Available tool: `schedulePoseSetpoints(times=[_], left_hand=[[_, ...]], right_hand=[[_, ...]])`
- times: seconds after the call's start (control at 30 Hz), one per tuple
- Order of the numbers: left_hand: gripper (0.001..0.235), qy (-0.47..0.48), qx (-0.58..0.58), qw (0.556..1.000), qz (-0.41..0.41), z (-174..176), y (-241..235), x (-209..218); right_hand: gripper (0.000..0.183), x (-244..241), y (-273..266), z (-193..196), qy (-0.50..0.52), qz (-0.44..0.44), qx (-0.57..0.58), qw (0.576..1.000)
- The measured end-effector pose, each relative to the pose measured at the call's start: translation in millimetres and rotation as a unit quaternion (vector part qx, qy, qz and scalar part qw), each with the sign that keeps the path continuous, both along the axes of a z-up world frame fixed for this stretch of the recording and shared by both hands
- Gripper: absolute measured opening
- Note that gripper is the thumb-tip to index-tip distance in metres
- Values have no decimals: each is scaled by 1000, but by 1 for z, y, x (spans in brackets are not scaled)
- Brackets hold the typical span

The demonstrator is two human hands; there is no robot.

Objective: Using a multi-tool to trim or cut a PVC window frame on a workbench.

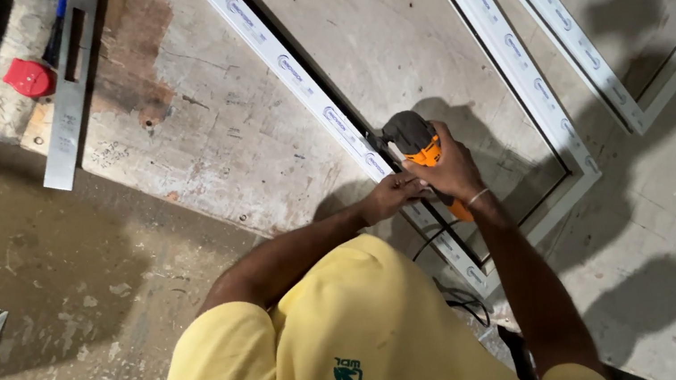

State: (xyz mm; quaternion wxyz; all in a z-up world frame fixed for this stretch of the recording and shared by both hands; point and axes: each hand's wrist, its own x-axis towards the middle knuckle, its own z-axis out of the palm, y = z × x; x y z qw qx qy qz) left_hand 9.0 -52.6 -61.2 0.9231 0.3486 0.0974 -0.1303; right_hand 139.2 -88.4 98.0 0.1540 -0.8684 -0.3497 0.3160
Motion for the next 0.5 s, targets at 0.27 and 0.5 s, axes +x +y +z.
schedulePoseSetpoints(times=[0.27,0.5], left_hand=[[51,-45,-43,994,85,34,12,-13],[55,-82,43,988,125,10,-4,-16]], right_hand=[[89,-11,9,16,-29,21,58,998],[86,-35,-3,23,-14,18,32,999]])
